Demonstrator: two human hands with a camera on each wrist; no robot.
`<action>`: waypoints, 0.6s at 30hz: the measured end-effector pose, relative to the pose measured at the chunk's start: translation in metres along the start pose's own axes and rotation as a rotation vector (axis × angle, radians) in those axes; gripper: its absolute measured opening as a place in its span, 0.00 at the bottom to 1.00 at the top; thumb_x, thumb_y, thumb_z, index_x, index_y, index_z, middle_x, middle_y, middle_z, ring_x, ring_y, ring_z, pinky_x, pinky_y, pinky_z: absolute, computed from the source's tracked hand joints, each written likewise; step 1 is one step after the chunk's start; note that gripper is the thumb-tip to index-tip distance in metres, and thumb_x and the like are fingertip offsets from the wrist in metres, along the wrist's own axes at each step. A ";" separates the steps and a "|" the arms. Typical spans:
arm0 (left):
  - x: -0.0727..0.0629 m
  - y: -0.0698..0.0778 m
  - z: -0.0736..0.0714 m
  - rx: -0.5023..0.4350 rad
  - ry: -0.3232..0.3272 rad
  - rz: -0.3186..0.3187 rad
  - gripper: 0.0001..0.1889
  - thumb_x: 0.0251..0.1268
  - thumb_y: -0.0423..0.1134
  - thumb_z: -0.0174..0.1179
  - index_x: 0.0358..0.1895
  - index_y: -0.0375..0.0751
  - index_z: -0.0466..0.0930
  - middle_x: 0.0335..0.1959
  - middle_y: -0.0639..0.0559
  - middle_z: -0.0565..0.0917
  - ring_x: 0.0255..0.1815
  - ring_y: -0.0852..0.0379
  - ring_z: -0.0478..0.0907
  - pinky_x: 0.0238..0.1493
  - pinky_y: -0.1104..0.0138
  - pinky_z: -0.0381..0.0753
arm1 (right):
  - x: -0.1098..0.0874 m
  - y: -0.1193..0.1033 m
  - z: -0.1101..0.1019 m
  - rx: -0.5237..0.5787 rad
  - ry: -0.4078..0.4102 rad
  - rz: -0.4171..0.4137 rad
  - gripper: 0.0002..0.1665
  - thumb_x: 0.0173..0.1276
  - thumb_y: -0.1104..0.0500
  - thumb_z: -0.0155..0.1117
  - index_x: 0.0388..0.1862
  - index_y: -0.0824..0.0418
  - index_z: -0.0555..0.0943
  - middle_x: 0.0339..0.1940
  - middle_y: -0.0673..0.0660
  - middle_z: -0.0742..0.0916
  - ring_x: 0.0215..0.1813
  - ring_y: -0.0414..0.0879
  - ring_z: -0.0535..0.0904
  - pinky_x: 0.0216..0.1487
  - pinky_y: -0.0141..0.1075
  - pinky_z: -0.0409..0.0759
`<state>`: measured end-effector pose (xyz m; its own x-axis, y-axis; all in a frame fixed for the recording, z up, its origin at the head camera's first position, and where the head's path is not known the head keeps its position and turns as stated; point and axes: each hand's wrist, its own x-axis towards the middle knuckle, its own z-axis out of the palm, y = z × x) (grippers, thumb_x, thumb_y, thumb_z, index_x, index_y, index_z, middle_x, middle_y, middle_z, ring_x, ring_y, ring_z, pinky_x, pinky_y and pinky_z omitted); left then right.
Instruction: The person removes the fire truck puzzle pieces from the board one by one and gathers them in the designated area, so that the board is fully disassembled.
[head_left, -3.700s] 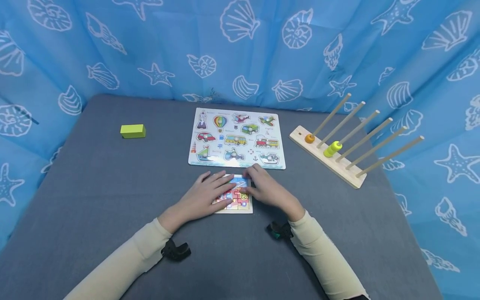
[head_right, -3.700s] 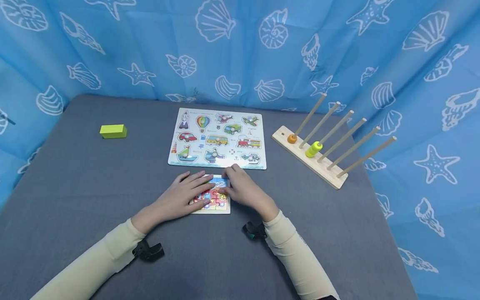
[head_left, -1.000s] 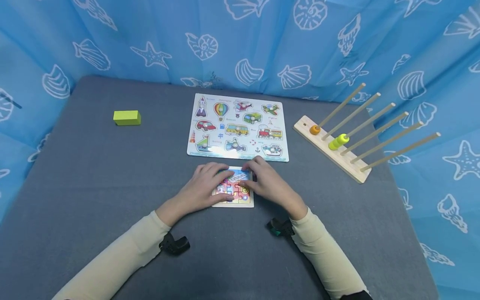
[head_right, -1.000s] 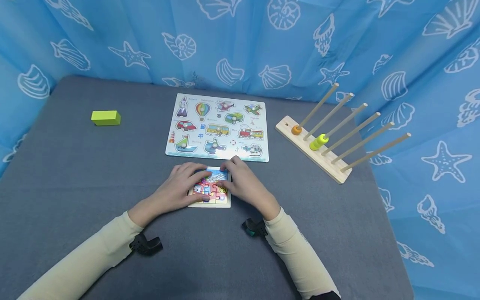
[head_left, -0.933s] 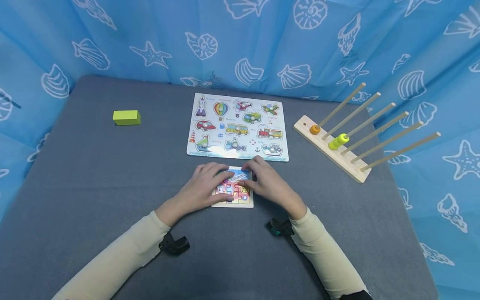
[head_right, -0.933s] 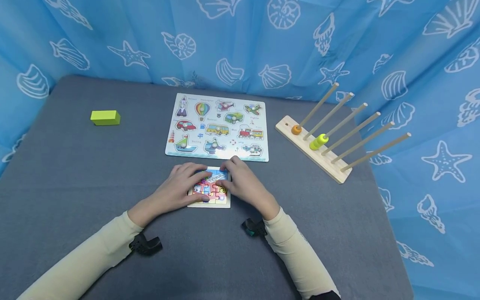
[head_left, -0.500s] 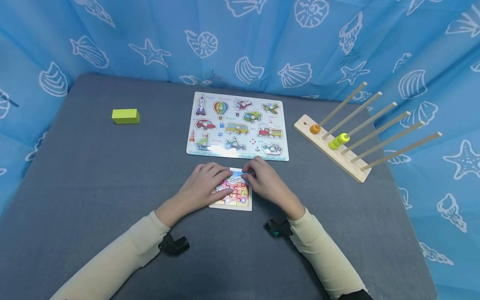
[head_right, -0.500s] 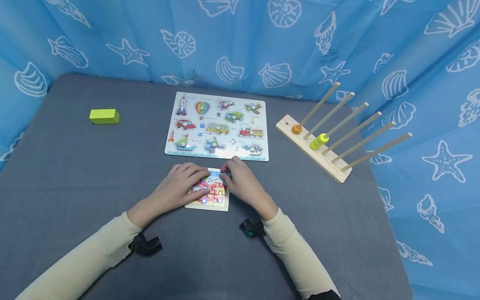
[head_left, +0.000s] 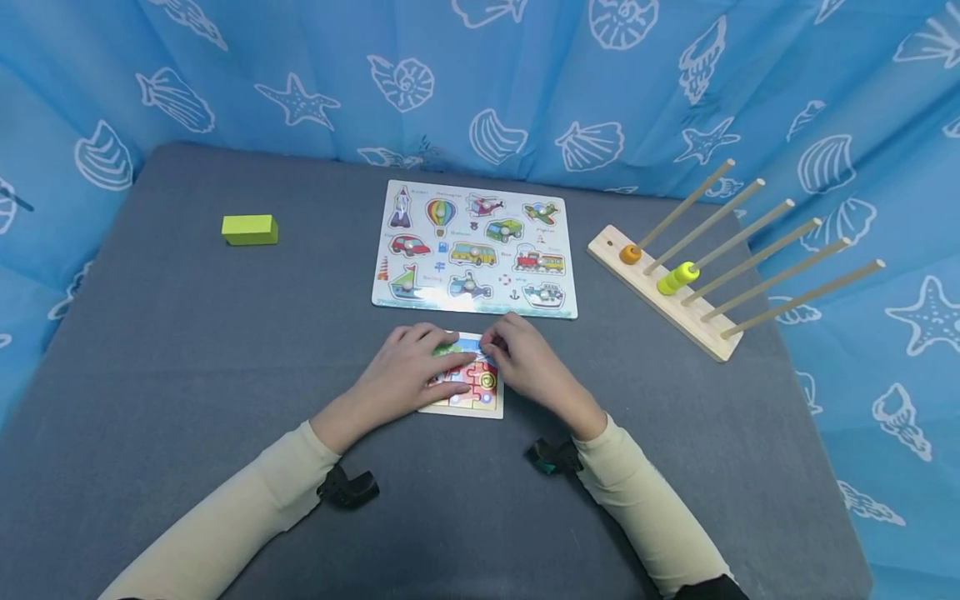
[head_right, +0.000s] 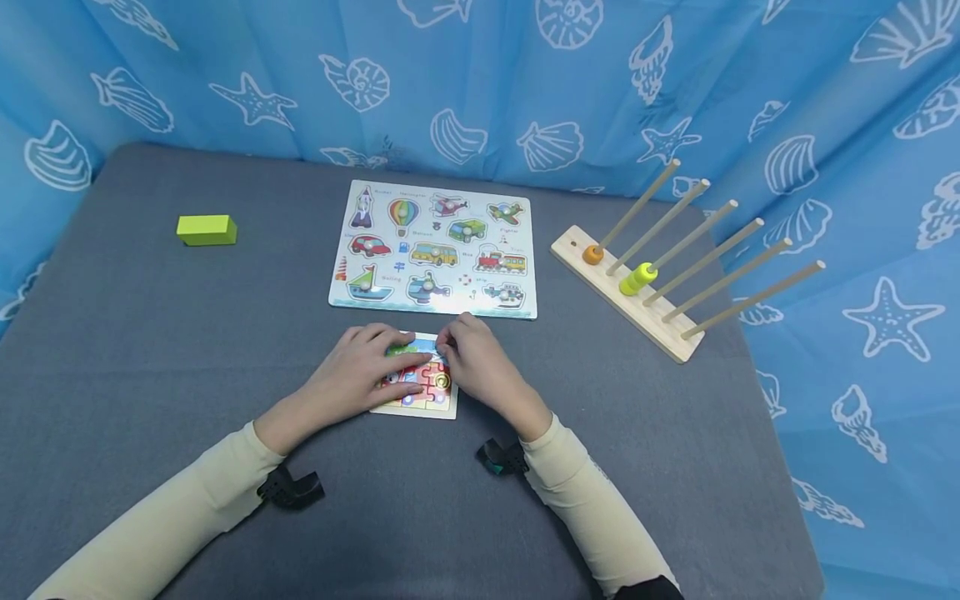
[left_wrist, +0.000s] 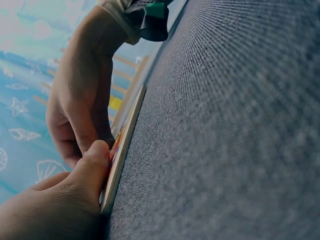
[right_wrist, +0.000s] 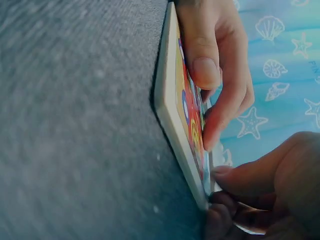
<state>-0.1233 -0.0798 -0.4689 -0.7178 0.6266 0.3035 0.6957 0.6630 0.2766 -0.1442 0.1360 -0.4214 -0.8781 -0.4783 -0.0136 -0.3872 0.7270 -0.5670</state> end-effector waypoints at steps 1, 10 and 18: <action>0.000 0.000 0.000 0.004 -0.002 -0.002 0.23 0.65 0.63 0.53 0.59 0.63 0.78 0.59 0.51 0.77 0.61 0.50 0.69 0.56 0.51 0.67 | -0.001 -0.001 0.000 -0.011 0.001 0.001 0.04 0.68 0.64 0.61 0.38 0.65 0.80 0.35 0.55 0.77 0.36 0.45 0.72 0.36 0.36 0.73; 0.001 0.002 0.000 0.022 -0.029 -0.025 0.23 0.66 0.63 0.52 0.60 0.63 0.78 0.60 0.51 0.77 0.61 0.49 0.70 0.57 0.51 0.67 | -0.003 -0.005 -0.001 -0.082 -0.004 -0.009 0.04 0.66 0.64 0.63 0.37 0.64 0.81 0.36 0.56 0.78 0.37 0.45 0.71 0.36 0.36 0.72; 0.000 0.002 -0.001 0.030 -0.009 -0.015 0.24 0.64 0.63 0.53 0.59 0.60 0.79 0.59 0.50 0.77 0.60 0.49 0.70 0.56 0.51 0.68 | -0.003 -0.005 -0.004 -0.076 -0.014 0.001 0.11 0.65 0.62 0.65 0.45 0.66 0.80 0.40 0.57 0.78 0.37 0.46 0.72 0.37 0.38 0.73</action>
<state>-0.1222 -0.0789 -0.4679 -0.7288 0.6196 0.2914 0.6834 0.6845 0.2537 -0.1408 0.1358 -0.4152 -0.8748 -0.4838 -0.0261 -0.4068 0.7627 -0.5029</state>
